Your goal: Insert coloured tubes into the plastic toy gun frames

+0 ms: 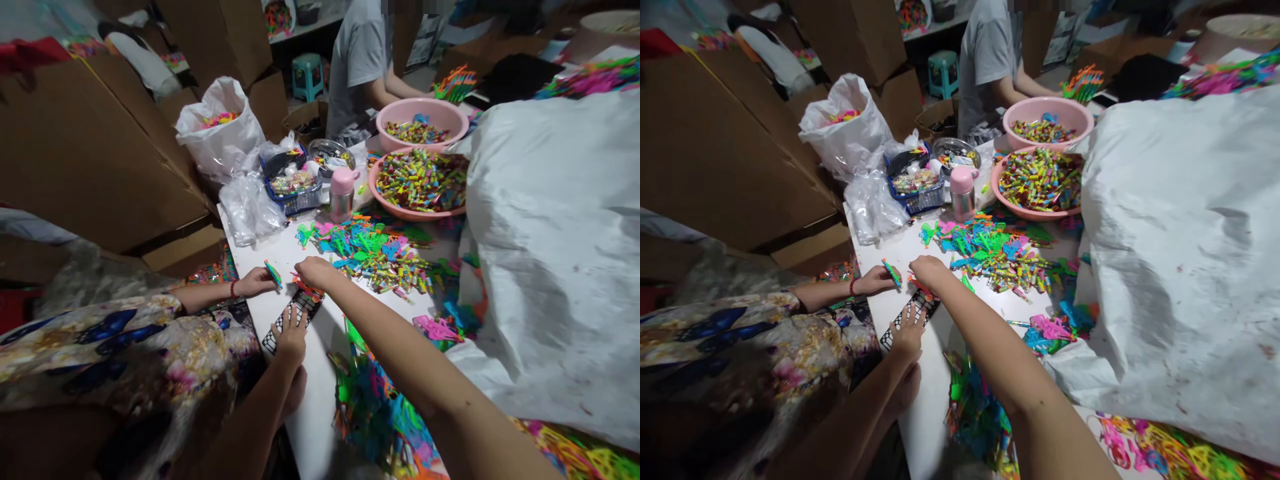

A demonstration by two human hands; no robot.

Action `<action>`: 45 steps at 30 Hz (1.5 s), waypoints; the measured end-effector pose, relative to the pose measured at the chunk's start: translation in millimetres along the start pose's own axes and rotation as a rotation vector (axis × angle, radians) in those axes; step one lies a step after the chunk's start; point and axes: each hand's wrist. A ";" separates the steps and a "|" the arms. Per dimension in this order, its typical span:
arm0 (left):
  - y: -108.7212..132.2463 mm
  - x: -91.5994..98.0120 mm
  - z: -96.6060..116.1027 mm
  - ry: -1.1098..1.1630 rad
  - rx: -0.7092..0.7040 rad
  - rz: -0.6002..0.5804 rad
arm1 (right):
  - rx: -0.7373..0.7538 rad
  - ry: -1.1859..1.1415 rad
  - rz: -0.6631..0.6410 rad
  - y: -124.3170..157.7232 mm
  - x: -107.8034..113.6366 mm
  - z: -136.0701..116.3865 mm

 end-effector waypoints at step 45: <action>-47.7 -15.8 10.8 0.281 -0.074 0.200 | -0.121 -0.099 0.031 4.3 2.9 8.7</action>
Point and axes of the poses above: each hand's wrist, its own y-axis away from the middle knuckle, its own x-axis out of the back of the hand, z = x × y, and after that the axes turned 6 degrees about z, right-handed
